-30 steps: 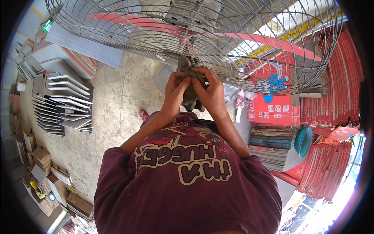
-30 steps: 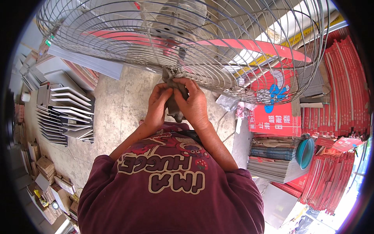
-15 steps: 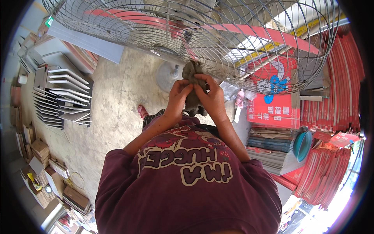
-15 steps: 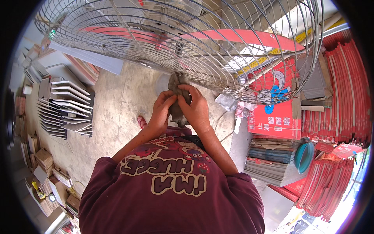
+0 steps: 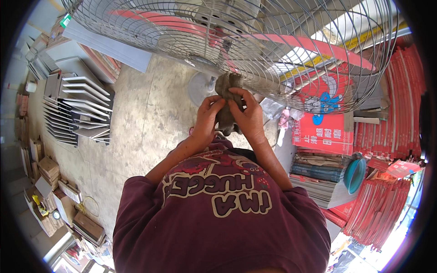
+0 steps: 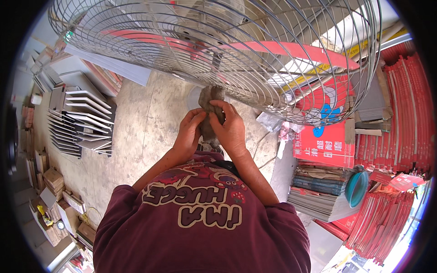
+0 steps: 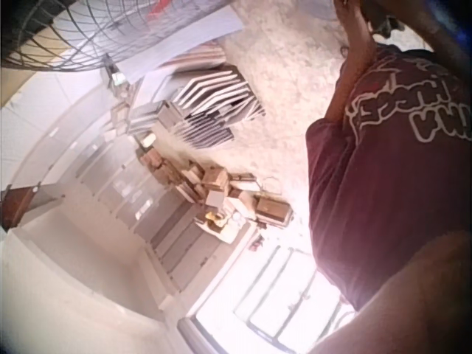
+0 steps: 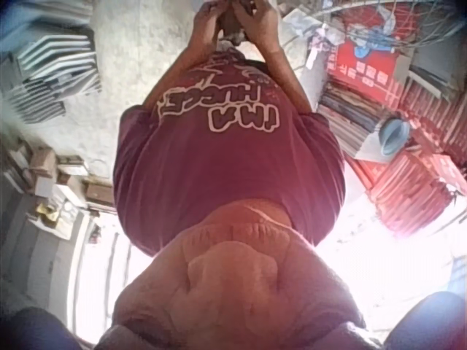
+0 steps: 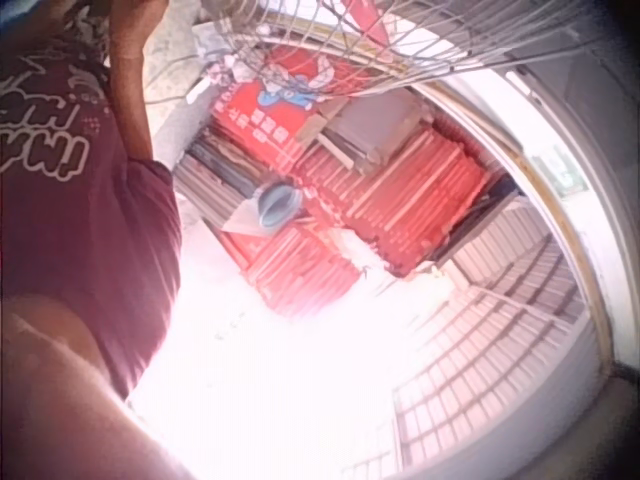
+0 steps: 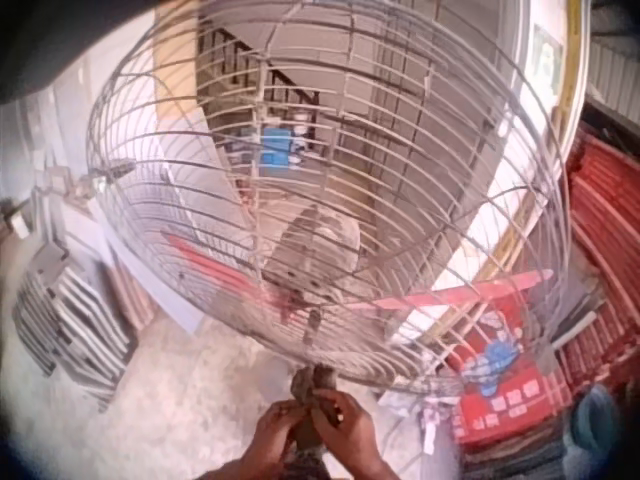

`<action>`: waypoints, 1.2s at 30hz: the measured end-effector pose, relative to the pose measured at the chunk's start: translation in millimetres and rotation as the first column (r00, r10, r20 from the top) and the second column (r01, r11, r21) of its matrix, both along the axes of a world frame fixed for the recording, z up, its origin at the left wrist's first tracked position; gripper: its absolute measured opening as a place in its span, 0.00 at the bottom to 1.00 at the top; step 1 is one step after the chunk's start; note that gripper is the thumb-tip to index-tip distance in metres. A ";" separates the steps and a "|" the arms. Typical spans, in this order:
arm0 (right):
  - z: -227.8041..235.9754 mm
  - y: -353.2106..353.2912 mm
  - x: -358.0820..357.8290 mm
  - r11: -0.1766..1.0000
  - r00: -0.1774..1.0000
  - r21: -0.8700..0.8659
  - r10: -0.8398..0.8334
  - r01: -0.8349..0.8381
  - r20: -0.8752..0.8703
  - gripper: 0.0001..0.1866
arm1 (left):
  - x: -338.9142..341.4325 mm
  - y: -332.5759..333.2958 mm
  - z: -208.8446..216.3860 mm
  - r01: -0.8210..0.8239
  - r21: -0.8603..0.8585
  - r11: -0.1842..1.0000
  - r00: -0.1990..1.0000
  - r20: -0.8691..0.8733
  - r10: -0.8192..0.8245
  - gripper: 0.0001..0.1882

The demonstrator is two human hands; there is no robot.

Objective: The person wipes a grey cloth near a fan, then holds the cloth up to view, and places it onto a stack of rectangular white panels one by one.

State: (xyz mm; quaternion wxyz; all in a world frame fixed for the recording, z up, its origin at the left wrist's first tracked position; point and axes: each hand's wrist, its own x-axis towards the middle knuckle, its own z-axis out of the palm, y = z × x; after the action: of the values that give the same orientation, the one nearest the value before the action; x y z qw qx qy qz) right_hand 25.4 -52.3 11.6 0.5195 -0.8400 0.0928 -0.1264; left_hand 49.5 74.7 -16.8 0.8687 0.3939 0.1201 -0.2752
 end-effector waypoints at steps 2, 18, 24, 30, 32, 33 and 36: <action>8.6 6.0 4.2 0.999 1.000 -0.038 0.001 -0.001 0.010 0.15 | 4.7 3.5 -3.7 -0.011 -0.034 0.999 1.000 0.001 0.012 0.14; 69.3 50.2 32.0 0.862 0.877 -0.506 0.245 -0.002 0.414 0.16 | 43.4 42.1 38.6 0.042 -0.363 0.931 0.935 0.344 0.091 0.14; 54.5 57.2 32.0 0.963 0.957 -0.262 0.016 0.063 0.290 0.14 | 53.6 39.2 20.4 0.158 -0.312 0.937 0.962 0.263 -0.075 0.15; 37.3 59.0 25.4 0.992 0.982 -0.054 -0.107 0.116 0.153 0.14 | 53.0 39.6 16.8 0.185 -0.256 0.949 0.974 0.179 -0.142 0.13; 33.9 57.3 22.5 0.990 0.987 0.037 -0.135 0.133 0.081 0.14 | 53.4 40.6 14.2 0.215 -0.248 0.945 0.971 0.158 -0.179 0.13; 32.7 56.9 22.6 0.986 0.989 0.093 -0.141 0.136 0.049 0.14 | 54.0 39.8 14.1 0.209 -0.235 0.949 0.974 0.140 -0.180 0.12; 30.9 52.8 23.4 0.972 0.990 0.189 -0.139 0.140 -0.021 0.14 | 55.7 34.6 13.6 0.210 -0.195 0.958 0.976 0.092 -0.195 0.12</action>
State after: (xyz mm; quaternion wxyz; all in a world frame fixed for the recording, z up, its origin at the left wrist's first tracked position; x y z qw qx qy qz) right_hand 48.8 0.5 42.5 0.5868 -0.7784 0.1653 -0.1500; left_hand 105.2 109.4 -3.2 0.8754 0.3229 0.0190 -0.3591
